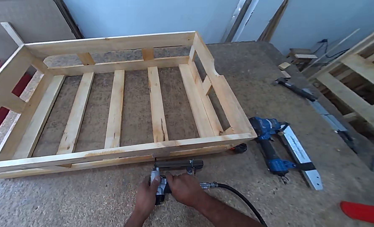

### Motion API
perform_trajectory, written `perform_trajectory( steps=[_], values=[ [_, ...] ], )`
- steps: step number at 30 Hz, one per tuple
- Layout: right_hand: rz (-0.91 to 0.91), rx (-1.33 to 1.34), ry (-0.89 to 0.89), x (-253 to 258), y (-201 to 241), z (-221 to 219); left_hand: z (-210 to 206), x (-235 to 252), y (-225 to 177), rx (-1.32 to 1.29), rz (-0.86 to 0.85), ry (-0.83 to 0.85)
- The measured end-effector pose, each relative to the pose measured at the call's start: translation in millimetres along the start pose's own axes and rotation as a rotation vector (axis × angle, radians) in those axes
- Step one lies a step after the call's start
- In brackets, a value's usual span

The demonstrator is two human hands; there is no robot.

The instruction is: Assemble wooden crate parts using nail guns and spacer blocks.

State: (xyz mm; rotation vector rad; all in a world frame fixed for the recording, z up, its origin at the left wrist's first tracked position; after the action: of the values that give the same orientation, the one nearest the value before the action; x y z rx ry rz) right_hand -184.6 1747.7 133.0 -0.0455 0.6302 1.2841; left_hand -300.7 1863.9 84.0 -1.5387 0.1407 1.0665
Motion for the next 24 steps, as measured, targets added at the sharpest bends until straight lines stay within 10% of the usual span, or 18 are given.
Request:
perform_trajectory(
  steps=[24],
  values=[
    [-0.059,0.022,-0.009,-15.2,-15.4,1.6,-17.2,-3.2,-17.8,0.130,0.032,-0.023]
  ],
)
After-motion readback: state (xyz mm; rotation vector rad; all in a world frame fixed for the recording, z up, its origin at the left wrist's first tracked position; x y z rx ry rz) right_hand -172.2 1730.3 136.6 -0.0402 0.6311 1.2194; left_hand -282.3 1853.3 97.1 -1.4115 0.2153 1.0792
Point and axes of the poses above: each hand's wrist, its own x-axis towards the middle knuckle, its own z-axis out of the back of the hand, y = z × x, the point moved 4 cm from there along x, towards the middle knuckle, and after that the axes turned 11 degrees about z, right-handed, at the moved point
